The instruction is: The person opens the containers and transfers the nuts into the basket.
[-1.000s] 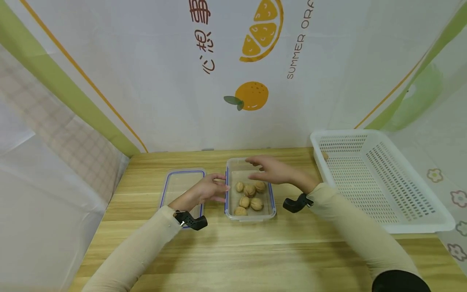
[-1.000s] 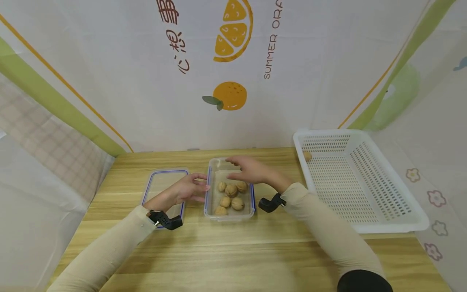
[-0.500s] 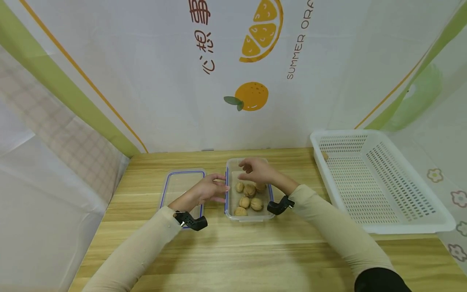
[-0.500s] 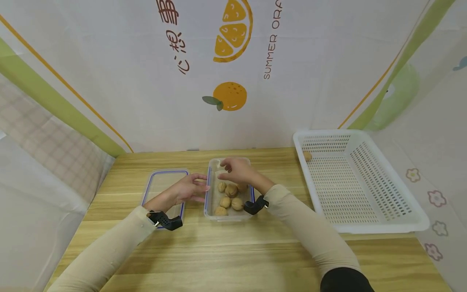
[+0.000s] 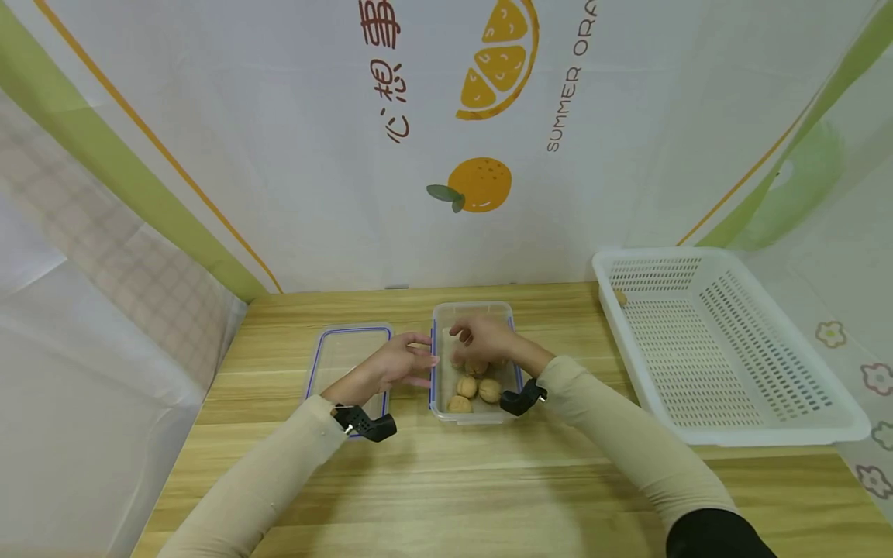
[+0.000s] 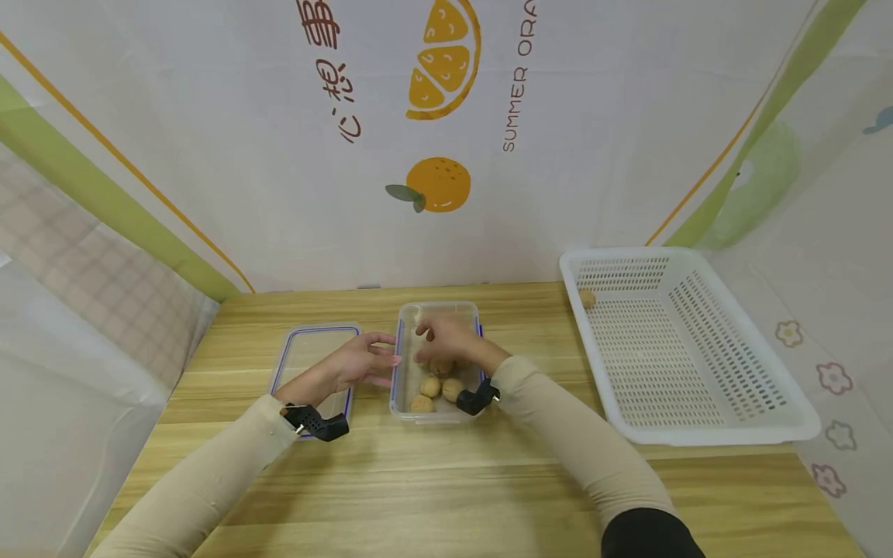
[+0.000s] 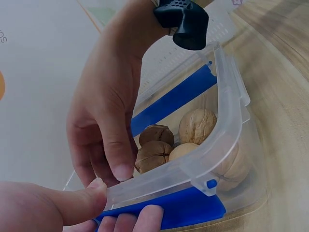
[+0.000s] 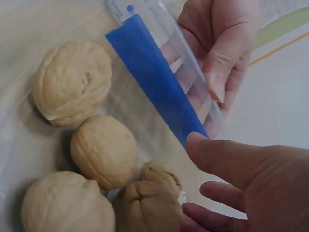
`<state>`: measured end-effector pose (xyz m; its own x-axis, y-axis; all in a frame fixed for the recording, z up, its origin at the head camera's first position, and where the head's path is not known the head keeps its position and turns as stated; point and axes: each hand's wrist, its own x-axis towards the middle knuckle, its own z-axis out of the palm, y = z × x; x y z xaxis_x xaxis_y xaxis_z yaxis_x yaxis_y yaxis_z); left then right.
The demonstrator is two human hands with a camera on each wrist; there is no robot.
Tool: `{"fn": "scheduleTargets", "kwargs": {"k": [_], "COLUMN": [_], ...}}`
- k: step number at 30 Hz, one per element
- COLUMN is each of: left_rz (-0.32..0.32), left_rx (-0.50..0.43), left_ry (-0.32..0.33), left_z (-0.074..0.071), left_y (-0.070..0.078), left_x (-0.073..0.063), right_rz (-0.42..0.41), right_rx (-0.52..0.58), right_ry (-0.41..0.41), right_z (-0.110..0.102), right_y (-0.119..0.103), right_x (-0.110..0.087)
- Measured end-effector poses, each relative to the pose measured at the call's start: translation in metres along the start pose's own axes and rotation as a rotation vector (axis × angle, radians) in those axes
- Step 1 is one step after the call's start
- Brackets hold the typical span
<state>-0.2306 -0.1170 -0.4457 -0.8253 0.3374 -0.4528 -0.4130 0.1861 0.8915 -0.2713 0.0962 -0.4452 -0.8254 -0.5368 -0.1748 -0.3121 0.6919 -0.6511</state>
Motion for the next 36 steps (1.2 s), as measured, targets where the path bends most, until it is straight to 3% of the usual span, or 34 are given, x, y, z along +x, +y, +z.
{"fn": "scheduleTargets", "kwargs": {"k": [6, 31, 36], "left_rz": [0.001, -0.008, -0.007], "left_rx": [0.005, 0.005, 0.009], "left_ry": [-0.001, -0.005, -0.006], "left_z": [0.000, -0.001, -0.001], "left_y": [-0.002, -0.001, -0.001], "left_x": [0.001, 0.001, 0.001], "right_rz": [0.037, -0.013, -0.061], "right_rx": [0.014, -0.008, -0.013], "right_ry": [-0.032, -0.055, -0.055], "right_z": [0.008, 0.013, 0.013], "right_y": [0.001, 0.004, 0.005], "right_x": [0.004, 0.010, 0.009]}}
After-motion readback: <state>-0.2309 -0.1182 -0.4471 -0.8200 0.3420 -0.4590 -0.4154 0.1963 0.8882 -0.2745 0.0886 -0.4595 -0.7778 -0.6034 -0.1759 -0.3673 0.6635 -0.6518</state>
